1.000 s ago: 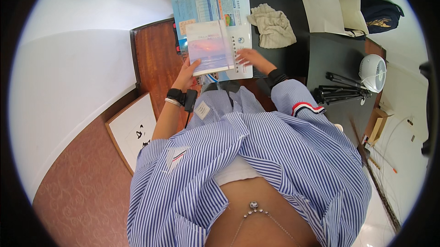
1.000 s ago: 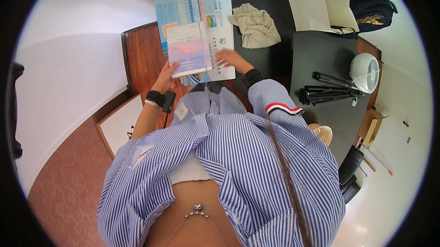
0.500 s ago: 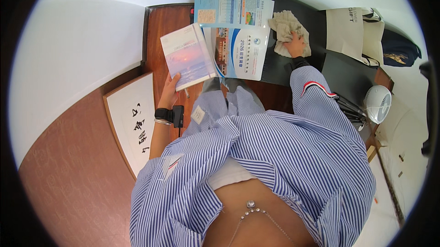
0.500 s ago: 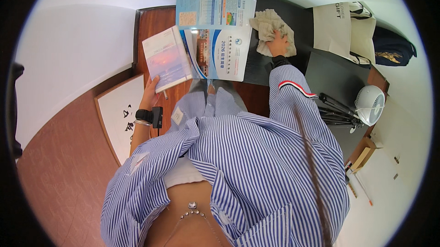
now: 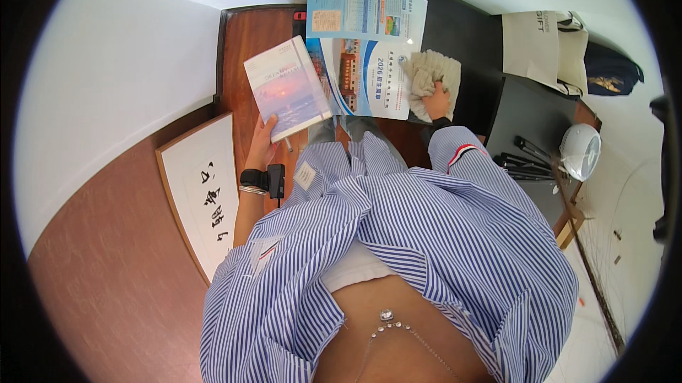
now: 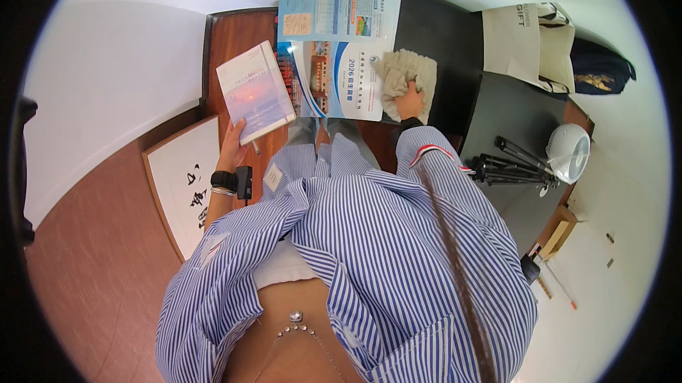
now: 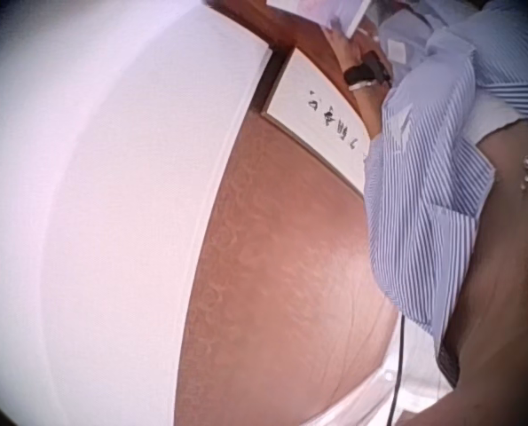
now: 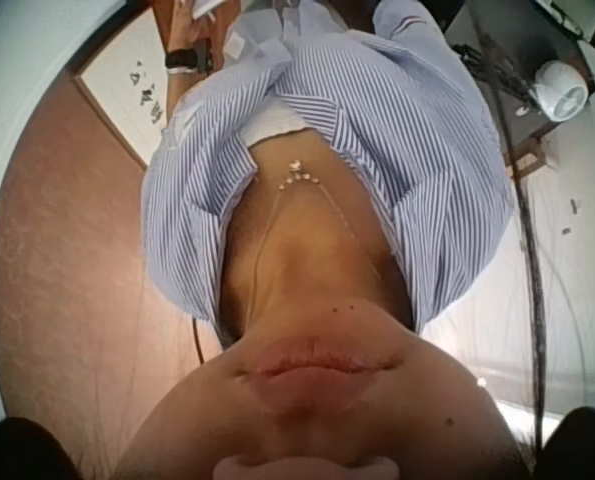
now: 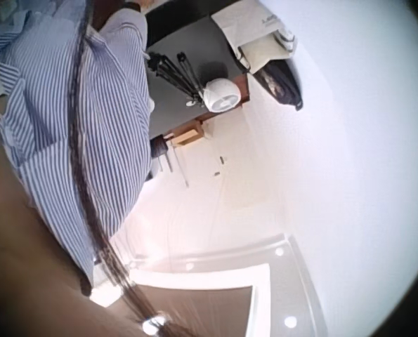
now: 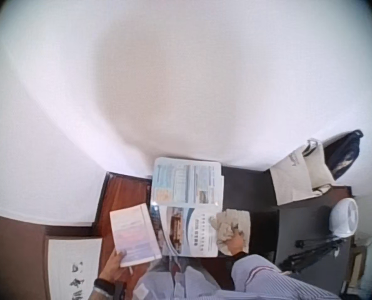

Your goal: The person wipes a black table surface with a cloth, moves a bowl and papers aside, and cleans the underside of the table while kneeling. The person also handles a helmet and a stack of papers during the cleaning process.

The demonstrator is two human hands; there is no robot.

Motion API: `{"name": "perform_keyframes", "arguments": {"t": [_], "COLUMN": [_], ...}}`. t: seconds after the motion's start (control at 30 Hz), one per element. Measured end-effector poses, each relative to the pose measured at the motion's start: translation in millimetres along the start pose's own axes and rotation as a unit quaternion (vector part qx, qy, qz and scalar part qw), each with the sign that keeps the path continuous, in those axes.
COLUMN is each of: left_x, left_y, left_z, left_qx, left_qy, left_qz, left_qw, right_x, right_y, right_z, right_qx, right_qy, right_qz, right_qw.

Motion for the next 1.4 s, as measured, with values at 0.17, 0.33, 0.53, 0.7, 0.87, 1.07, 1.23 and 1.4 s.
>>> {"name": "perform_keyframes", "arguments": {"t": [0.17, 0.33, 0.53, 0.7, 0.87, 1.07, 1.23, 1.4], "left_x": [-9.1, -31.4, -48.8, -66.7, -63.8, -56.1, -53.8, -45.5], "left_y": [-10.2, -2.8, 2.3, -1.0, -13.0, -28.9, -30.0, -33.3], "left_z": [8.6, 9.4, 24.2, 26.1, 25.2, 23.1, 27.8, 27.1], "left_qx": [-0.025, -0.035, -0.068, -0.074, -0.082, -0.063, -0.049, -0.035], "left_qy": [-0.029, -0.048, -0.091, -0.117, -0.121, -0.13, -0.106, -0.099], "left_qz": [-0.054, -0.13, -0.115, -0.119, -0.129, -0.11, -0.112, -0.092], "left_qw": [0.998, 0.99, 0.987, 0.983, 0.981, 0.983, 0.987, 0.99], "right_x": [-28.4, -22.1, 69.3, 117.6, 84.1, -23.6, -40.0, -45.9], "right_y": [41.1, 70.5, 31.2, -19.9, -52.2, -48.1, -25.0, -21.4], "right_z": [18.1, 20.8, 14.0, 25.0, -8.0, -65.0, -74.4, -82.8], "right_qx": [-0.006, -0.013, -0.032, 0.018, 0.106, 0.087, -0.122, -0.164], "right_qy": [-0.02, -0.029, -0.189, -0.302, -0.109, -0.179, -0.056, -0.024], "right_qz": [-0.059, -0.241, -0.043, 0.137, 0.167, -0.072, -0.036, -0.073], "right_qw": [0.998, 0.97, 0.981, 0.943, 0.974, 0.977, 0.99, 0.983]}}
Point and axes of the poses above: each hand's wrist, its own y-axis away from the middle knuckle, its own x-axis out of the back of the hand, z = x × y, the point moved 8 cm from there along -y, towards the middle knuckle, and after that the axes turned 4 degrees about -y, right-handed, at the moved point
